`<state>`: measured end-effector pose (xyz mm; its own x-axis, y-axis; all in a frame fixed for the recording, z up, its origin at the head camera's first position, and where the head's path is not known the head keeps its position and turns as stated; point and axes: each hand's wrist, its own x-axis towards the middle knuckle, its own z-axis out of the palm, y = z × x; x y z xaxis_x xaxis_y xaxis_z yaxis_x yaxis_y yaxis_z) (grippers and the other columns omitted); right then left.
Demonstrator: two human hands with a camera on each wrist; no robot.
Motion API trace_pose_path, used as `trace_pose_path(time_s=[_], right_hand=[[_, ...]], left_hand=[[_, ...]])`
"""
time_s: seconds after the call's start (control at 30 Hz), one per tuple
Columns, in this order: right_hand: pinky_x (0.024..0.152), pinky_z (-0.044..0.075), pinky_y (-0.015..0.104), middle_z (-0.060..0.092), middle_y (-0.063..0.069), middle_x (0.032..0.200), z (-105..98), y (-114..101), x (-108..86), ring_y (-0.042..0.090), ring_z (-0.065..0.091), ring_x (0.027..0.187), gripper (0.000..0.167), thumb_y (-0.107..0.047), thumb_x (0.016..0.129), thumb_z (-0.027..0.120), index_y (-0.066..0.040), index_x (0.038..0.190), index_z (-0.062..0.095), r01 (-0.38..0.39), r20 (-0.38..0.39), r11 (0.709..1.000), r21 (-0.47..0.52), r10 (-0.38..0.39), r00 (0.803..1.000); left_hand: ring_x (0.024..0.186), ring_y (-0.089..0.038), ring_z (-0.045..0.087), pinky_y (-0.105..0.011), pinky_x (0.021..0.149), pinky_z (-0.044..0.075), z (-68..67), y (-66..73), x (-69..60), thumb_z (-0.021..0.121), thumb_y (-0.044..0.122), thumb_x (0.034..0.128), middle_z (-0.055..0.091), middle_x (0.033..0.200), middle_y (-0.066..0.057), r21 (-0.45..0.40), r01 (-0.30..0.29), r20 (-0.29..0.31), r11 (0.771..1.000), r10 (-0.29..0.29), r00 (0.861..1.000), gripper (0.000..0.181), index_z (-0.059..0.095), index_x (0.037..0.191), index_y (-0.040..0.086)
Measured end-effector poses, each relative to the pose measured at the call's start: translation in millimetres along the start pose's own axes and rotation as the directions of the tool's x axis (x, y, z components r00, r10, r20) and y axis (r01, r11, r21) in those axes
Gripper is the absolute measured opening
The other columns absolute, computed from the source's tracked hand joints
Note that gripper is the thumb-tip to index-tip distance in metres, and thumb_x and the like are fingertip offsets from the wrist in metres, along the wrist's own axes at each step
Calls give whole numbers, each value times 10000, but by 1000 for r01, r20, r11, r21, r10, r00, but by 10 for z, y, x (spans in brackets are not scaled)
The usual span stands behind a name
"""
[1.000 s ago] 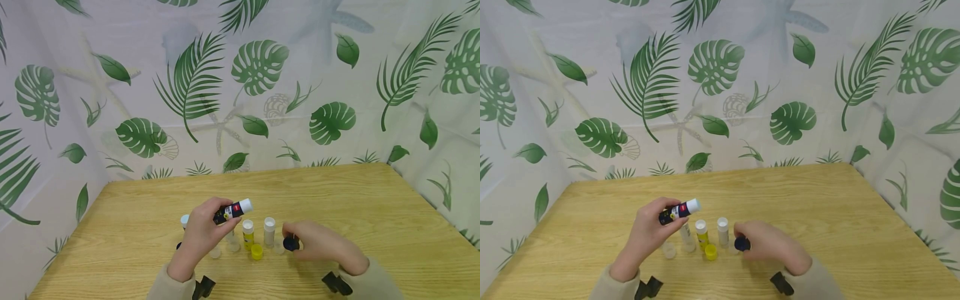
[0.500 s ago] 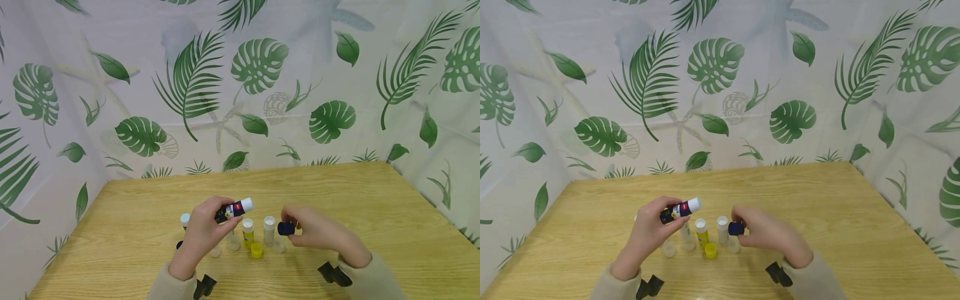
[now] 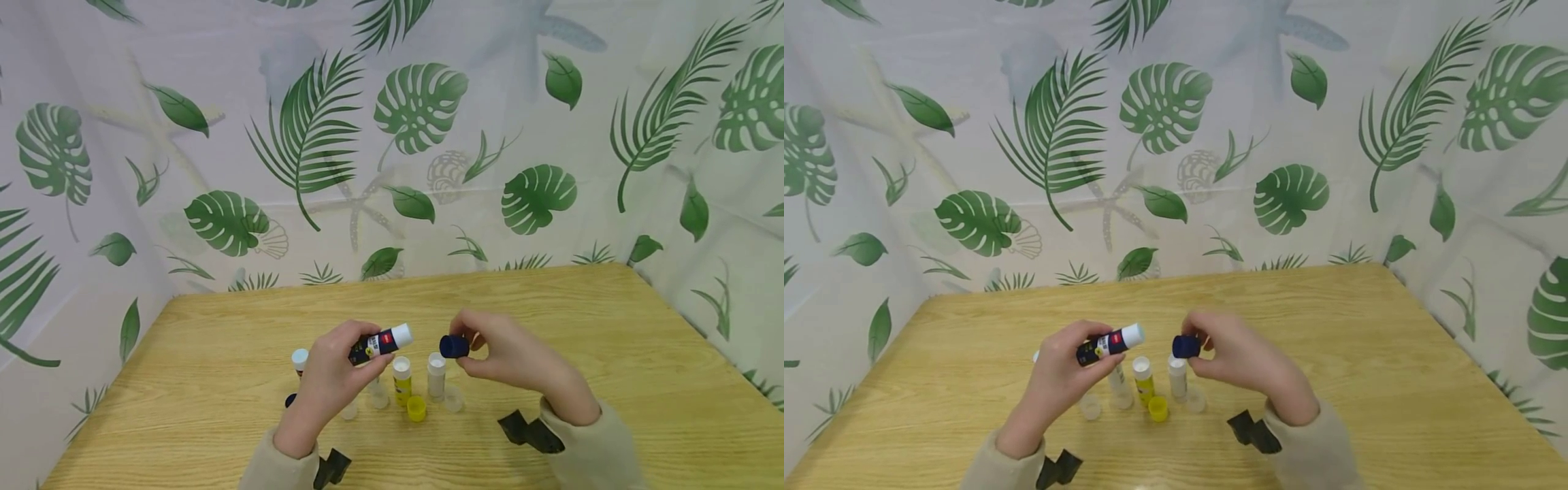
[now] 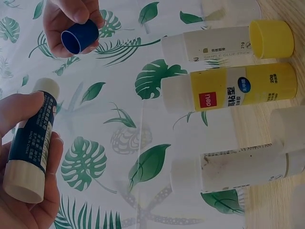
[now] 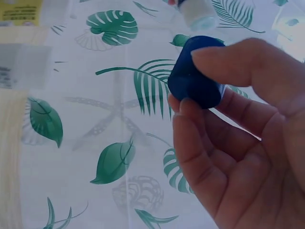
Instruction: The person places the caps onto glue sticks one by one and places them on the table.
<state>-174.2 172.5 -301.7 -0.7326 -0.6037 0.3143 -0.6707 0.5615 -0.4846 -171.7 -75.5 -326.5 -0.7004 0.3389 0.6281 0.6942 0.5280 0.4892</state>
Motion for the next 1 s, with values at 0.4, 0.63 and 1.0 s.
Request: trace_pose_path(time_s=[0.4, 0.63, 1.0], right_hand=[[708, 485, 275, 589, -47, 849, 29, -10, 43, 103, 570, 785, 222, -34, 726, 703, -85, 904, 580, 34, -88, 999, 23, -32, 996], [726, 486, 272, 590, -21, 861, 77, -13, 71, 118, 588, 806, 234, 4, 723, 697, -53, 916, 579, 20, -155, 997, 68, -9, 988], [678, 490, 234, 564, 3, 854, 156, -31, 108, 113, 578, 762, 265, 31, 683, 721, -41, 894, 579, 33, -209, 998, 56, -21, 978]], left_hand=[[725, -84, 571, -189, 587, 474, 5, -11, -1, 756, 129, 694, 614, 867, -27, 6, -9, -4, 1000, 9, 1000, 287, 622, 938, 57], [727, -89, 573, -189, 586, 475, 3, -11, 0, 756, 136, 695, 617, 878, -34, 2, -1, -5, 1000, 1, 1000, 297, 623, 947, 51], [727, -90, 571, -192, 587, 476, 6, -22, -2, 760, 136, 691, 617, 883, -37, 3, -4, -11, 1000, 4, 1000, 302, 622, 947, 52]])
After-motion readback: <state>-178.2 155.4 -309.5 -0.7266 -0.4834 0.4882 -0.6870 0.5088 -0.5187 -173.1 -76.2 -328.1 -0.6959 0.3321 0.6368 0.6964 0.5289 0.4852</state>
